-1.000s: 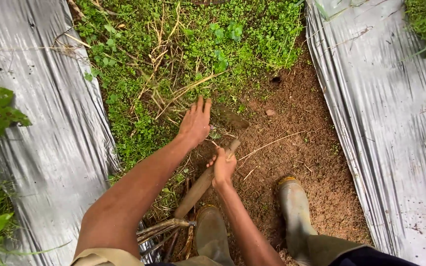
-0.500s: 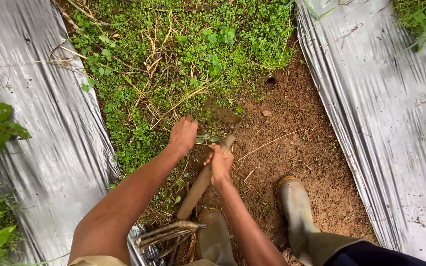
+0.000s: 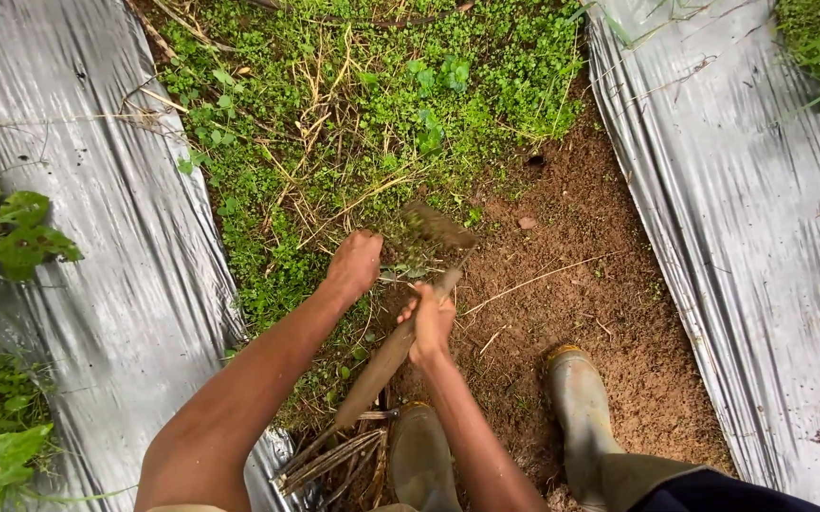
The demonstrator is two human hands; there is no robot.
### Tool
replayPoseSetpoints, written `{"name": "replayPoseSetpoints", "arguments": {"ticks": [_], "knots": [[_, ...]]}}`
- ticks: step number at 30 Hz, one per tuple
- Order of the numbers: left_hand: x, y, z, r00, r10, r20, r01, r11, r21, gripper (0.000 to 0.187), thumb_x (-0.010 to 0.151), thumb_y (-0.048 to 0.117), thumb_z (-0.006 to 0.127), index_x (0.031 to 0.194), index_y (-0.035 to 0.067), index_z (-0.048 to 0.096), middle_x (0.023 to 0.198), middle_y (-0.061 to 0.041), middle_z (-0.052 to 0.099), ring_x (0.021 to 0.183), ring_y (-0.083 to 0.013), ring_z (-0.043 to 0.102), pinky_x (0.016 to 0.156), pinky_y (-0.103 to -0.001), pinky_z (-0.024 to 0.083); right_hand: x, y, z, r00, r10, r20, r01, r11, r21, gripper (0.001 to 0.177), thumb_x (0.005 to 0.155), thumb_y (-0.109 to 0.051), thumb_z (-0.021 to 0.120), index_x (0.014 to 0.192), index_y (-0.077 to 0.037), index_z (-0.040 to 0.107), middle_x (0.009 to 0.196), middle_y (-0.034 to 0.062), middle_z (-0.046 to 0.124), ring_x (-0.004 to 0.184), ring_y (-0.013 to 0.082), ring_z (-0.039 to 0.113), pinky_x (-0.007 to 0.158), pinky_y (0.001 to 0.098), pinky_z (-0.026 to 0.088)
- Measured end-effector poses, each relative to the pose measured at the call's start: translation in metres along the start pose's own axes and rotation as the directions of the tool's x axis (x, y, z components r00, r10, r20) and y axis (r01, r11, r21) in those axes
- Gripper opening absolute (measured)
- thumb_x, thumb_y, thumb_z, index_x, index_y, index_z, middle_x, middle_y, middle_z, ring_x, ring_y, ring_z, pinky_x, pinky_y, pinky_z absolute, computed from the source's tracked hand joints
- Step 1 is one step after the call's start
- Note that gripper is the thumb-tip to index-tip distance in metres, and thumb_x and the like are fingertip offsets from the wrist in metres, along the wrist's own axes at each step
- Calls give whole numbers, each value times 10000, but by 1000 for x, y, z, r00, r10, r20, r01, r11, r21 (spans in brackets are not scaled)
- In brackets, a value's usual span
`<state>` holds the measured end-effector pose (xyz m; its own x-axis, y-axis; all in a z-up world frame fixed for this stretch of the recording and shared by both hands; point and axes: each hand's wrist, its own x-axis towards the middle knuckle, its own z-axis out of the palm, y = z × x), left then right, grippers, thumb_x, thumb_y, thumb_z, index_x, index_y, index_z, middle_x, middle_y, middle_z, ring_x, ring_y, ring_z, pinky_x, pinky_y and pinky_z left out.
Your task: The person uses a hoe to remove weeds and dry plant debris from the soil between two rows of plants covered with plastic mulch. They repeatedly strike the ground to loosen the soil and pull out the unwanted vegetation by hand.
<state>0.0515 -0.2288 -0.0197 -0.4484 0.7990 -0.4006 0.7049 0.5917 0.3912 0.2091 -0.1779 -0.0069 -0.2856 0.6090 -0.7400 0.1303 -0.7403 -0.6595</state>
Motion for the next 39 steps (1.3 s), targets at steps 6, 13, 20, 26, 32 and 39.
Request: {"name": "replayPoseSetpoints", "arguments": {"ticks": [6,13,20,26,32,39], "knots": [[-22,24,-33,987,-143,75,156,964,-216,323,921,-99,527,1203,-71,680,1127,-260,699,946,-345,731,808,-409,623,-4,34,14,999,32,12,-32,999,1,101,994,-116,547,967,-30,594,610,12,568,455,125,575,442,282,585],[-25,16,-23,981,-143,132,173,951,-256,371,955,-121,482,1300,-109,618,1184,-283,671,1008,-366,725,851,-408,623,-8,24,10,997,74,30,-72,994,-85,42,984,-112,578,953,-86,566,635,-4,570,463,96,555,434,245,552],[-37,8,-26,943,-299,148,333,871,-363,409,944,-141,444,1331,-122,577,1197,-301,640,986,-356,714,844,-452,614,-9,37,21,999,8,-36,-9,999,-40,78,987,-126,570,922,-90,549,613,-3,563,462,103,565,431,259,568],[-39,11,-46,935,-355,12,353,925,-140,425,903,-214,475,1301,-138,600,1171,-348,650,973,-388,721,831,-474,628,-21,16,23,997,46,54,-41,995,-88,72,974,-115,591,935,-84,538,610,1,548,451,107,557,424,271,563],[-44,28,-40,945,-246,-214,235,969,-75,519,782,-178,649,1283,-43,623,1330,-262,592,1224,-372,588,1018,-494,493,19,9,-1,990,-83,-118,88,996,34,71,981,-143,565,954,-101,514,643,-14,551,489,101,565,452,265,567],[13,46,14,972,74,-222,-116,976,-183,354,889,-27,559,1232,53,522,1286,-215,583,1241,-371,586,1035,-552,495,-15,44,-16,991,96,-98,-101,994,-52,51,968,-104,548,934,-78,520,596,-10,535,450,107,556,402,256,534]]}}
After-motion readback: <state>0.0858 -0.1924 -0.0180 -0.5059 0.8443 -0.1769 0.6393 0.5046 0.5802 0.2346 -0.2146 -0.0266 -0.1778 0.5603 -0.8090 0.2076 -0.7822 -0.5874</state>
